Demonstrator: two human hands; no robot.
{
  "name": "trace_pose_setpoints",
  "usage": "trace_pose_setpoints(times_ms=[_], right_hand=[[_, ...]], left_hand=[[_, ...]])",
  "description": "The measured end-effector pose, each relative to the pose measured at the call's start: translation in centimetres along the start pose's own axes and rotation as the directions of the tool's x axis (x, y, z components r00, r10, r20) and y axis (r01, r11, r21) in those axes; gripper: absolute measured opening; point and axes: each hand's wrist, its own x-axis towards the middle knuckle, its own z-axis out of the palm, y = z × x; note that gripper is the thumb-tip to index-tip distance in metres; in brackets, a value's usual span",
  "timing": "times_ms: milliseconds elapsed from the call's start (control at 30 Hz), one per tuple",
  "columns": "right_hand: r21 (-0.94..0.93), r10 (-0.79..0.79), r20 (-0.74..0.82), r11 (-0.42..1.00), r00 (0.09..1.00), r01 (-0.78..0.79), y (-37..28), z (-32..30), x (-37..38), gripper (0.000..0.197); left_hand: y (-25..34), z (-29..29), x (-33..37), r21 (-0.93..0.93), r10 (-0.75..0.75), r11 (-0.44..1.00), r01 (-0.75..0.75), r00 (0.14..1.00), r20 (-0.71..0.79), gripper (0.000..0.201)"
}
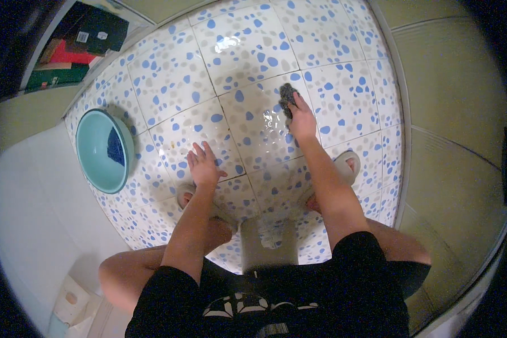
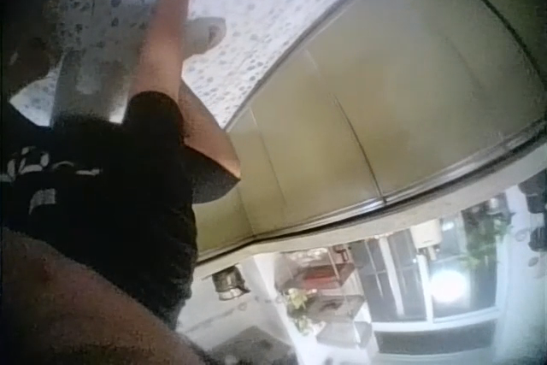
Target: The person scrubs the floor tiles with a brush, repeatedly moving the brush back and forth and dipping it into a bucket of water.
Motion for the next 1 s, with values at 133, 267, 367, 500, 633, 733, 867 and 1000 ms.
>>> trace_pose_setpoints(times_ms=[133,267,367,500,633,733,867,1000], right_hand=[[0.078,-0.045,-0.114,0.996,0.993,0.054,1.7,-1.8,-0.1,0.037],[0.040,0.258,-0.268,0.966,0.928,-0.256,7.7,-3.2,-4.2,0.050],[0.072,0.409,-0.250,0.912,0.878,-0.404,9.3,-3.6,-8.0,0.051],[0.206,0.399,-0.351,0.915,0.847,-0.346,6.3,0.4,-11.4,0.053],[0.739,0.328,0.034,0.627,0.944,-0.245,-11.5,2.4,-8.9,0.037],[0.458,-0.086,0.047,0.887,0.995,0.055,-16.2,8.9,-10.1,0.035],[0.347,-0.169,-0.114,0.917,0.979,0.199,-17.1,10.6,-10.4,0.033],[0.439,0.315,-0.126,0.868,0.941,-0.232,-4.6,5.4,-9.3,0.037]], left_hand=[[-0.2,0.5,0.1,0.012,0.026,1.000,-0.025,0.999,-0.040,0.136],[-0.1,0.4,0.0,0.053,0.043,0.998,-0.040,0.997,-0.059,0.136],[-1.2,1.1,0.4,0.081,0.068,0.995,-0.061,0.993,-0.093,0.135],[0.1,0.4,-0.1,0.069,0.078,0.995,-0.072,0.994,-0.082,0.133],[-4.1,1.4,-2.0,0.055,-0.027,0.998,0.035,0.990,-0.137,0.129],[-1.7,5.5,-4.0,-0.012,0.011,1.000,-0.015,0.955,-0.296,0.127],[0.6,9.1,-7.2,-0.003,0.087,0.996,-0.092,0.953,-0.291,0.126],[0.2,7.9,-8.0,-0.082,-0.010,0.997,0.002,0.995,-0.097,0.128]])
